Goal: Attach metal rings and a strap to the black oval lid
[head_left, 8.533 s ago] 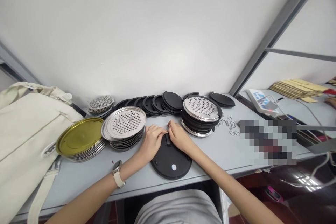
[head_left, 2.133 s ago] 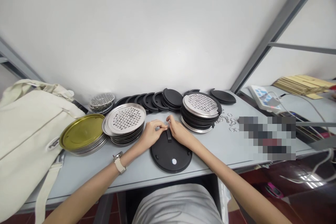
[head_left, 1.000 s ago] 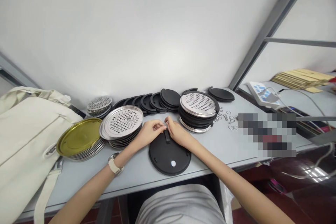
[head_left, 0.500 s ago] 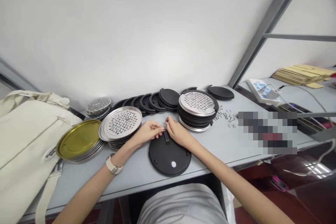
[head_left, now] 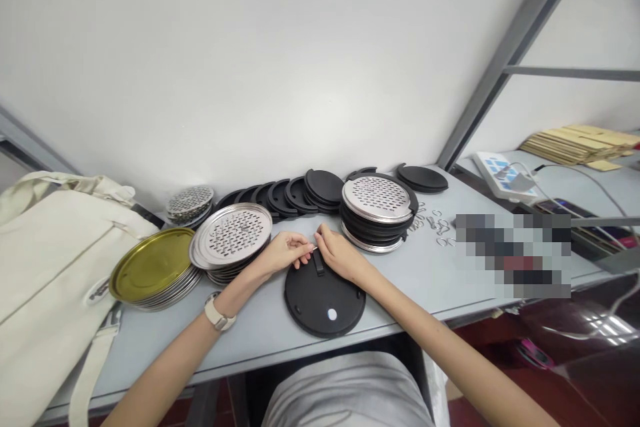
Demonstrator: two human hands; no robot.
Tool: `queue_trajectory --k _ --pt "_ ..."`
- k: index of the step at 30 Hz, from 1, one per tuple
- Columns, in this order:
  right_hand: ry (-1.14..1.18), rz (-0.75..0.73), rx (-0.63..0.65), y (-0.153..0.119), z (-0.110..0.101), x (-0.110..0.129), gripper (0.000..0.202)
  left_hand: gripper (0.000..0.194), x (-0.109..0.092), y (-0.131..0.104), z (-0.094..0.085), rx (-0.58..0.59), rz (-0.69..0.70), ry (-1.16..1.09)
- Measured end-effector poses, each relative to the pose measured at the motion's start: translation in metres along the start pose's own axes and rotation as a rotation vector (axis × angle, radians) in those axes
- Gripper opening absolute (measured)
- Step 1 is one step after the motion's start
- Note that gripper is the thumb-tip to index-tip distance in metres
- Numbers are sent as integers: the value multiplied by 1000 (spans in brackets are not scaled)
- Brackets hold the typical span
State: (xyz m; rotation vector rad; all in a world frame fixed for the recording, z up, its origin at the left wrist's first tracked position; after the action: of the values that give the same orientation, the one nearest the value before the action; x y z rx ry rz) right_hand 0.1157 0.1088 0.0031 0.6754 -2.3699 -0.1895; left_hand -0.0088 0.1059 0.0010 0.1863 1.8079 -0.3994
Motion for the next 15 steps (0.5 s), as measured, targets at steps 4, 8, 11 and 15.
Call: queue_trajectory --k 4,8,11,15 --pt "-6 11 3 1 1 -1 16 34 0 0 0 -21 0 1" --pt "-11 16 14 1 2 -2 16 33 -1 -1 1 -43 -4 -6" --pt "-15 17 23 1 2 -3 16 32 -2 -1 2 -50 -5 -9" --pt "-16 17 33 1 3 -3 18 30 -3 -2 4 -46 -8 -5"
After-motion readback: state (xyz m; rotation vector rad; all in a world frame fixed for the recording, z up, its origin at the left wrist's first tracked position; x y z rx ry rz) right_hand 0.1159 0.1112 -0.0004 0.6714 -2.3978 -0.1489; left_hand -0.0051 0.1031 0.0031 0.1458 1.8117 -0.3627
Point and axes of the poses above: each hand's wrist, its own y-axis towards the middle knuckle, its own z-axis out of the palm, x = y × z, the point moved 6 cm from there along y, towards the middle knuckle, and after that the axes turned 3 degrees about -x, right-handed, at the moved point
